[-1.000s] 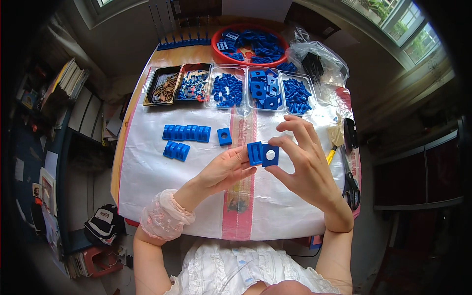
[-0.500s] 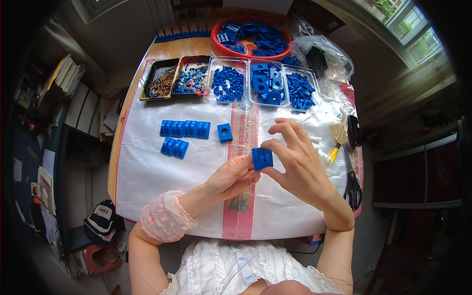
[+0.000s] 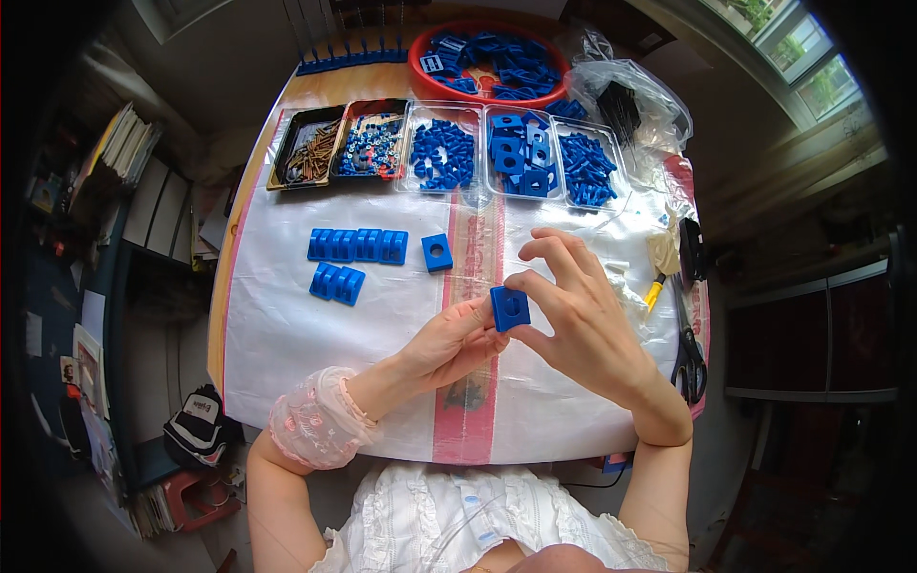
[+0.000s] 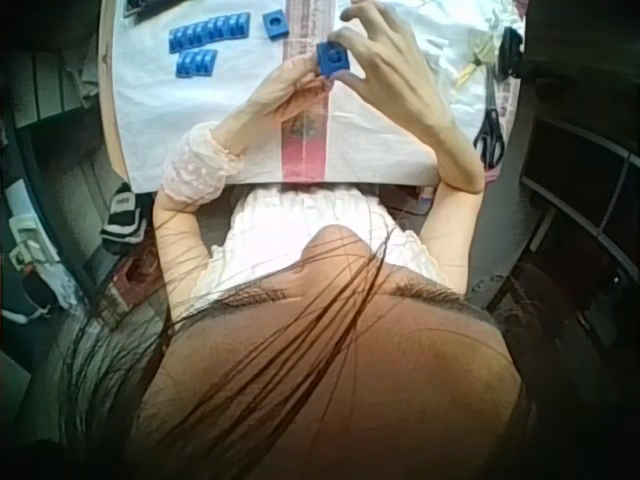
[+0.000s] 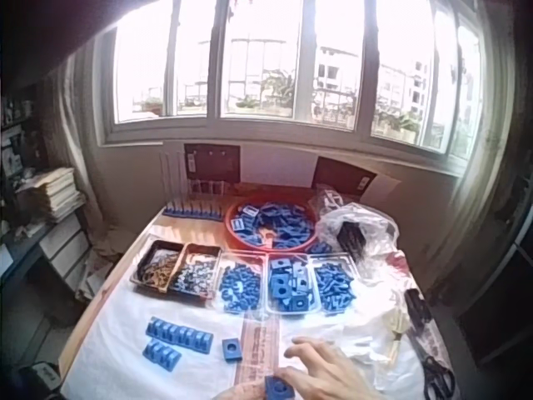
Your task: Assembling blue plastic housing components by applying adhesive and wiping away excess.
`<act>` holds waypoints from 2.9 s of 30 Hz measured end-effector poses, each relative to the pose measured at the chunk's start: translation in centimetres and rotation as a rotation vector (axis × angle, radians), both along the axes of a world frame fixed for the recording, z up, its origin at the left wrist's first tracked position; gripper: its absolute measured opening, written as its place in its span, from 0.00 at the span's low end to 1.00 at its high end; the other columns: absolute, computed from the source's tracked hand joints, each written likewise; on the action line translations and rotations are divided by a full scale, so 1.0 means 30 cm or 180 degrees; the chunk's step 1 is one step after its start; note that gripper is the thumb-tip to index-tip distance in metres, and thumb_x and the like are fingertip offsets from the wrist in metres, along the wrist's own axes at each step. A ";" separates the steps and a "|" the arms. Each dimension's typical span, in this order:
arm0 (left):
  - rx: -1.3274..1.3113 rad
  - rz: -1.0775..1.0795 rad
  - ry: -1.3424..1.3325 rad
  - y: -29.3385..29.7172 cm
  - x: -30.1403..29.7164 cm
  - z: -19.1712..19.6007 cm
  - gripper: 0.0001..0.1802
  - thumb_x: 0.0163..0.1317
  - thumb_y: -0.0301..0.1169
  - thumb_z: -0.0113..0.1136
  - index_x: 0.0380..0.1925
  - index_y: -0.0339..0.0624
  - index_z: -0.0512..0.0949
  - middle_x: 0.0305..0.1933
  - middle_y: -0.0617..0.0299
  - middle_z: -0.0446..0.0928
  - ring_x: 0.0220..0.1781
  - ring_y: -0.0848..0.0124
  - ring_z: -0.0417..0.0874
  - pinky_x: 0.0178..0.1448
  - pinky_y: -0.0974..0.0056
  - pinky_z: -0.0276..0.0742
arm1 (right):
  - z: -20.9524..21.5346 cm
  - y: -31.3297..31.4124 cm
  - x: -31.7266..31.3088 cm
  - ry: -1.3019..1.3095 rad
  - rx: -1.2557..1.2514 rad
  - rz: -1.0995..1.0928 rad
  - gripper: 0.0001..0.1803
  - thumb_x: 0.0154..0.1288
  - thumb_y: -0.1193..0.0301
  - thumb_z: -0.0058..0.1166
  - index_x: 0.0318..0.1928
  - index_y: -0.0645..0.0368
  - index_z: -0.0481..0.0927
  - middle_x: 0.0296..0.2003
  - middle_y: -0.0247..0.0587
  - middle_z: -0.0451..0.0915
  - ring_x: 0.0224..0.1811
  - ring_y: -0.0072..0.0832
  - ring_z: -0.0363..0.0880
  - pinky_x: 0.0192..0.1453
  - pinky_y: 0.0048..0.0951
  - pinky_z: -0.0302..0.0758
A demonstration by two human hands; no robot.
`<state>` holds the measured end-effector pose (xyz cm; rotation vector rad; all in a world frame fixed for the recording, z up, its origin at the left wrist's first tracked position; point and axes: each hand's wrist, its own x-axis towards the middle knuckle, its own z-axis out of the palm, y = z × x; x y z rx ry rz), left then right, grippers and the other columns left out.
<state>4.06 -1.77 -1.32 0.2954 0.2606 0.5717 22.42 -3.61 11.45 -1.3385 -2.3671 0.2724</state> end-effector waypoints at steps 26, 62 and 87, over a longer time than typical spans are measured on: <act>-0.0093 0.0021 -0.0004 0.006 -0.003 0.031 0.18 0.75 0.35 0.53 0.57 0.35 0.70 0.53 0.61 0.76 0.53 0.77 0.79 0.58 0.74 0.82 | 0.003 0.002 -0.004 0.0023 -0.0023 0.0059 0.21 0.47 0.74 0.69 0.44 0.62 0.78 0.52 0.47 0.72 0.63 0.45 0.67 0.63 0.45 0.67; -0.0093 0.0005 0.0035 0.014 -0.012 0.023 0.17 0.76 0.36 0.52 0.57 0.39 0.71 0.53 0.63 0.76 0.53 0.77 0.79 0.58 0.72 0.82 | -0.011 -0.002 -0.007 0.0018 0.0057 0.0041 0.21 0.47 0.73 0.69 0.44 0.62 0.79 0.52 0.48 0.73 0.64 0.45 0.67 0.63 0.45 0.67; -0.0062 0.0026 0.0061 0.013 -0.013 0.030 0.17 0.75 0.35 0.53 0.58 0.38 0.71 0.52 0.62 0.77 0.52 0.77 0.79 0.58 0.72 0.81 | -0.003 -0.001 -0.015 -0.0069 -0.0012 -0.0032 0.23 0.47 0.75 0.73 0.46 0.56 0.80 0.54 0.45 0.73 0.66 0.47 0.67 0.65 0.46 0.71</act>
